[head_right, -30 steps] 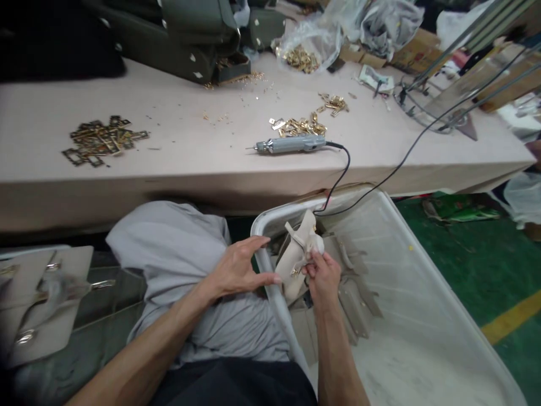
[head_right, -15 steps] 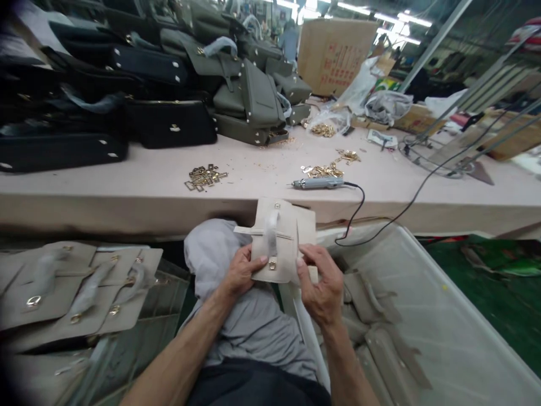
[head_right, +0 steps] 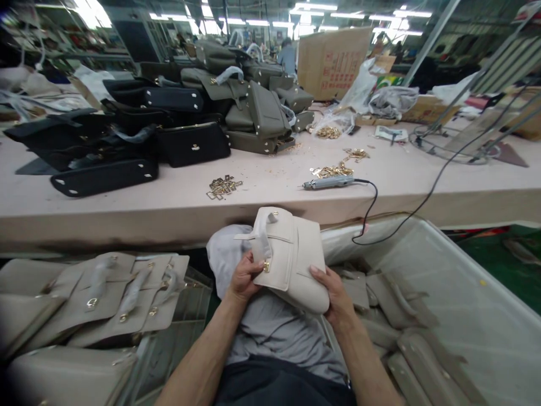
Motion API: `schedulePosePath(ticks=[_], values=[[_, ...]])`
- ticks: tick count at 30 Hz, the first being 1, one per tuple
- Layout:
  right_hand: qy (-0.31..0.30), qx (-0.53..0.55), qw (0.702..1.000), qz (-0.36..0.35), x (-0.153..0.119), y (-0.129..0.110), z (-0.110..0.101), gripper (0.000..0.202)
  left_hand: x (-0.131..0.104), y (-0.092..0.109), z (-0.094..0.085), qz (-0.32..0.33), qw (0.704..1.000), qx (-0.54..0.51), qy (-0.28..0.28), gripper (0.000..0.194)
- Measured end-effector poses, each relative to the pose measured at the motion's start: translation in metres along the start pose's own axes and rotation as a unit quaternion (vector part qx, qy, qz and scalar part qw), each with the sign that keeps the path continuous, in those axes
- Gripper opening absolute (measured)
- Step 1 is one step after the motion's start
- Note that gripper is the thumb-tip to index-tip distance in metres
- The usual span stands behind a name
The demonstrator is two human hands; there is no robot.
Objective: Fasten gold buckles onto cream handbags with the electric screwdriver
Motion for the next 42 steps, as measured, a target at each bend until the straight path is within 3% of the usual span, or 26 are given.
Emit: schedulePosePath(ticks=[4, 10, 16, 22, 27, 37, 42], values=[[-0.005, -0.003, 0.999, -0.054, -0.002, -0.007, 0.002, 0.074, 0.001, 0.001, 0.0, -0.006, 0.999, -0.029, 0.021, 0.045], [0.028, -0.028, 0.99, -0.133, -0.004, -0.02, -0.003, 0.067, 0.001, 0.002, 0.002, -0.02, 0.998, -0.037, 0.047, 0.045], [0.041, -0.045, 0.984, -0.165, -0.008, -0.024, -0.004, 0.068, 0.0, 0.0, -0.001, -0.032, 0.997, -0.027, 0.071, 0.047], [0.067, -0.052, 0.976, -0.201, -0.016, -0.03, -0.006, 0.079, 0.001, 0.001, 0.004, -0.029, 0.996, -0.022, 0.081, 0.032], [0.074, -0.054, 0.972, -0.215, -0.014, -0.032, -0.013, 0.085, 0.003, 0.0, 0.009, -0.03, 0.998, -0.01, 0.057, 0.033], [0.099, -0.045, 0.958, -0.265, -0.008, -0.029, -0.033, 0.075, 0.004, -0.004, 0.013, -0.032, 0.998, 0.034, 0.028, 0.033], [0.115, -0.076, 0.951, -0.277, -0.009, -0.034, -0.041, 0.069, 0.007, -0.004, 0.016, -0.026, 0.997, 0.065, 0.039, 0.033]])
Point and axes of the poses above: each hand's wrist, its own x-axis towards the middle knuckle, its own z-axis out of the palm, y = z × x, the point moved 4 cm from there along x, towards the middle knuckle, and after that the axes turned 5 degrees about z, right-handed, at the moved point
